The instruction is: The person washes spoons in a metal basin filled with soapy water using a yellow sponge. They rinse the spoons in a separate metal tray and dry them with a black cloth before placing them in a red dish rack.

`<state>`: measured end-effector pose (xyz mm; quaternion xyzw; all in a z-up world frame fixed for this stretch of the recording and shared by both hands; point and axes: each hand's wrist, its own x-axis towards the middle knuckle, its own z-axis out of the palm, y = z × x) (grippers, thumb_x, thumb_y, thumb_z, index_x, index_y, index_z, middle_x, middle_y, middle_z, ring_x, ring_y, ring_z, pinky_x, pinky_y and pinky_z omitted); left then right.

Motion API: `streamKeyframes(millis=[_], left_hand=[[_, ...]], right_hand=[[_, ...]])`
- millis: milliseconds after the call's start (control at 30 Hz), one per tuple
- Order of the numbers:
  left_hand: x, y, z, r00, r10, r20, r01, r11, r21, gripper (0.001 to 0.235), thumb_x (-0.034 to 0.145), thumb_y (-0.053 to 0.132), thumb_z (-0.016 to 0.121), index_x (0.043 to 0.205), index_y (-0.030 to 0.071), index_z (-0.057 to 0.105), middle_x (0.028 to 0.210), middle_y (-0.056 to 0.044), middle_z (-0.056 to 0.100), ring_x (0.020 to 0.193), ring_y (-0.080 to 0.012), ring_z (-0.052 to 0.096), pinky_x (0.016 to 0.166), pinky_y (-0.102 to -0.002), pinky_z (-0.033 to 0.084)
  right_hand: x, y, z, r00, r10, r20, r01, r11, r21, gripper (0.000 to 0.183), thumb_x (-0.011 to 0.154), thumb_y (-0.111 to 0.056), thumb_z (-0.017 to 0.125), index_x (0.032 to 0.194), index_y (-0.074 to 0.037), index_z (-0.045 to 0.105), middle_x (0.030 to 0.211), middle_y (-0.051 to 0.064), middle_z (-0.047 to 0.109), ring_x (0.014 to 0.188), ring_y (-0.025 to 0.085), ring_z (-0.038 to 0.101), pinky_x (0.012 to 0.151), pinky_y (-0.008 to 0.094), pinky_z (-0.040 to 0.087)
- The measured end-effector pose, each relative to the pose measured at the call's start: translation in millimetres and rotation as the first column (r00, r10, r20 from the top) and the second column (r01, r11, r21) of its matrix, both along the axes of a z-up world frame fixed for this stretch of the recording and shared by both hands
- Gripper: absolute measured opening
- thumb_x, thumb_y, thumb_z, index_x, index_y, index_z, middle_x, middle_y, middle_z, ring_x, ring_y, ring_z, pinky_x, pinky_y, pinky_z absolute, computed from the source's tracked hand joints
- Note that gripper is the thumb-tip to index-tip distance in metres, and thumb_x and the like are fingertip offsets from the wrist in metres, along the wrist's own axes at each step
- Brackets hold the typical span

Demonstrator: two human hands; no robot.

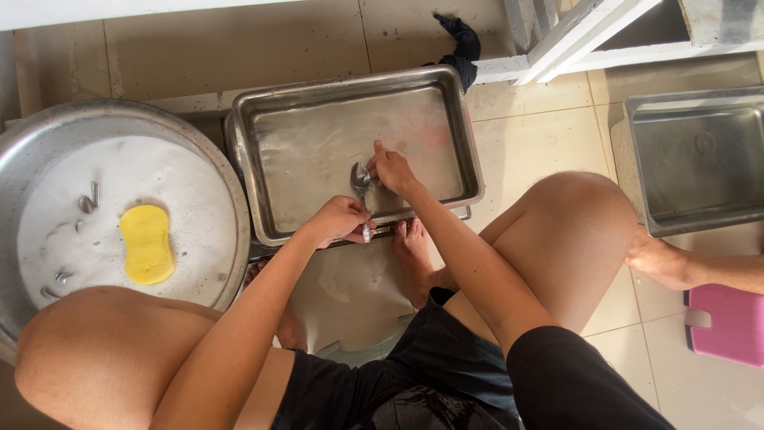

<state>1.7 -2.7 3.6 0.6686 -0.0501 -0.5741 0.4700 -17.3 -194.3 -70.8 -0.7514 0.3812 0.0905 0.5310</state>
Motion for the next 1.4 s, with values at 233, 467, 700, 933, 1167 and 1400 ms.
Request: streamKeyframes(millis=[233,467,700,933,1167,1400], left_hand=[[35,-13,-24,0.011,-0.651,0.759,0.164,0.75,0.641,0.017,0.087,-0.001,0.069,0.102,-0.007,0.065,0.079,-0.01,0.069,0.073,-0.0257,0.076,0.06,-0.038,0.066],[50,-18,26,0.202,-0.569,0.797,0.113,0.822,0.558,0.01,0.088,-0.002,0.066,0.097,-0.006,0.066,0.078,-0.018,0.07,0.074,-0.0352,0.076,0.061,-0.048,0.064],[51,-44,108,0.992,0.117,0.035,-0.121,0.984,0.132,0.016,0.106,0.011,0.052,0.113,-0.002,0.059,0.104,-0.016,0.074,0.083,-0.0232,0.071,0.074,-0.04,0.067],[49,-45,106,0.975,0.219,-0.048,-0.222,0.972,-0.079,0.022,0.102,0.009,0.056,0.121,-0.002,0.058,0.1,-0.014,0.072,0.086,-0.024,0.076,0.072,-0.044,0.068],[55,-58,76,0.972,0.227,-0.056,-0.231,0.971,-0.064,0.021,0.102,0.008,0.056,0.12,-0.002,0.058,0.098,-0.015,0.072,0.082,-0.0253,0.075,0.069,-0.046,0.069],[56,-45,54,0.975,0.221,-0.023,-0.221,0.974,-0.046,0.021,0.101,0.008,0.056,0.12,-0.002,0.057,0.096,-0.013,0.07,0.081,-0.023,0.072,0.068,-0.042,0.068]], right_hand=[[11,-39,49,0.951,0.275,-0.142,-0.309,0.873,-0.378,0.033,0.095,-0.034,0.057,0.108,-0.007,0.07,0.1,0.019,0.073,0.096,0.039,0.073,0.073,0.05,0.06],[57,-79,82,0.675,0.546,-0.496,-0.724,0.362,-0.588,0.011,0.087,-0.021,0.07,0.096,-0.019,0.076,0.099,0.014,0.076,0.098,0.038,0.074,0.08,0.054,0.058],[69,-206,49,0.982,0.093,0.165,0.046,0.726,-0.686,0.022,0.093,-0.031,0.061,0.094,-0.011,0.072,0.094,0.017,0.075,0.092,0.039,0.069,0.076,0.051,0.05],[28,-270,-4,0.946,-0.316,0.074,0.3,0.766,-0.569,0.04,0.099,-0.046,0.053,0.12,-0.014,0.066,0.11,0.02,0.072,0.116,0.042,0.064,0.095,0.053,0.054],[39,-237,-1,0.929,-0.356,-0.102,0.34,0.929,-0.146,0.07,0.095,-0.069,0.048,0.137,-0.015,0.063,0.142,0.021,0.056,0.136,0.041,0.048,0.099,0.041,0.052],[30,-227,17,0.925,-0.365,-0.104,0.359,0.931,-0.073,0.083,0.097,-0.068,0.042,0.144,0.001,0.052,0.14,0.027,0.056,0.13,0.043,0.055,0.111,0.054,0.046]])
